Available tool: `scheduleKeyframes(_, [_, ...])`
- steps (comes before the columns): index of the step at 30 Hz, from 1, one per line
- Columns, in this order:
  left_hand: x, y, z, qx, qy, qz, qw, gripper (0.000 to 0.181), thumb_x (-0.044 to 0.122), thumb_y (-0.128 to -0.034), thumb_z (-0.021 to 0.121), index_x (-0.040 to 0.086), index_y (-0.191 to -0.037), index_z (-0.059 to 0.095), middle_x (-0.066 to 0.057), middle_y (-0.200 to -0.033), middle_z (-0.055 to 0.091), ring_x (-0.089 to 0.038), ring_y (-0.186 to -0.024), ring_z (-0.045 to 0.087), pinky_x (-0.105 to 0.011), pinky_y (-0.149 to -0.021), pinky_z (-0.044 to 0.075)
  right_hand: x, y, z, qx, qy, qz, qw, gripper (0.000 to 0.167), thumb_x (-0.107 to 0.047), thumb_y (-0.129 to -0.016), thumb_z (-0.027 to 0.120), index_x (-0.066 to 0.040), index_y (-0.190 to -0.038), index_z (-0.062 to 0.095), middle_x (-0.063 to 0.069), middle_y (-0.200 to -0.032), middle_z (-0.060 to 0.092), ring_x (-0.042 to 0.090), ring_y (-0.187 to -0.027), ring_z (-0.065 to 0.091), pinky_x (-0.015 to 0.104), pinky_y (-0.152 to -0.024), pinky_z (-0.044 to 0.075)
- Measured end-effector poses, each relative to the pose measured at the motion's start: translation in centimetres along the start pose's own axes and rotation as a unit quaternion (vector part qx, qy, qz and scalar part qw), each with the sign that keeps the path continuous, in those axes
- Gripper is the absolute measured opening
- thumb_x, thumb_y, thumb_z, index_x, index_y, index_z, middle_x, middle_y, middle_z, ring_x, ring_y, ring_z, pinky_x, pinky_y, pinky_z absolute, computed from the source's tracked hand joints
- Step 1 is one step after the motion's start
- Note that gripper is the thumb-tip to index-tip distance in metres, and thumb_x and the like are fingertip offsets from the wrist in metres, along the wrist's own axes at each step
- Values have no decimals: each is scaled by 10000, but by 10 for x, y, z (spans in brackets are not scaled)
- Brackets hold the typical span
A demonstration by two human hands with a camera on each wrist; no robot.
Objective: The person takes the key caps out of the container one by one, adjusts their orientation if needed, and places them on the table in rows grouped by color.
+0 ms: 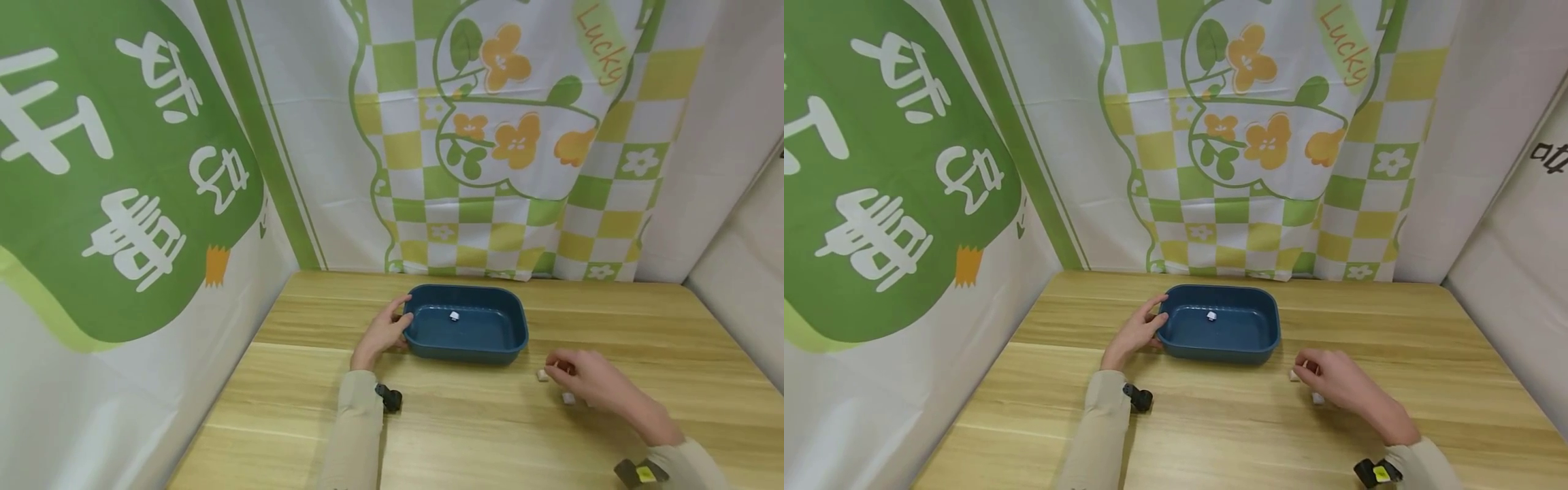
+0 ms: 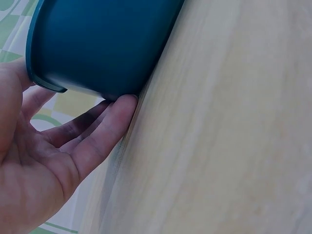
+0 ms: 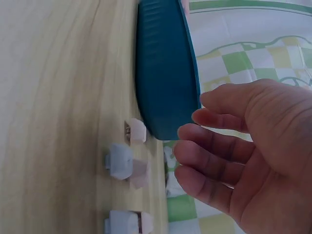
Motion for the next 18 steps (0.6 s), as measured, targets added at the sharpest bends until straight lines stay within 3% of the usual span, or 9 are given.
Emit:
scheduleKeyframes(8, [3,-2,3,-31,-30,102,9999,498,293,-1036,507,286,-1514,370,-228,-1244,615,-343,-648,662,-390,-611,598,-14,-10,-12,531,77,-271,9982,100,-187,-955,647,-114,-981,711,-131,-743,606,-42,-632,478,193,-554,441])
scheduleKeyframes(18, [0,-3,1,16,24,64,10000,487,295,-1030,520,333,-1497,387,-210,-1208,624,-320,-633,654,-388,-609,599,-28,-31,-8,449,-180,-237,9985,146,-246,-979,620,-142,-1053,692,-45,-823,660,-8,-675,509,206,-587,462])
Point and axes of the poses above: each hand's wrist, its own y-axis away from the middle knuckle, its own z-axis out of the palm, x = y × z, the point moved 9 cm from there along -y, towards the middle knuckle
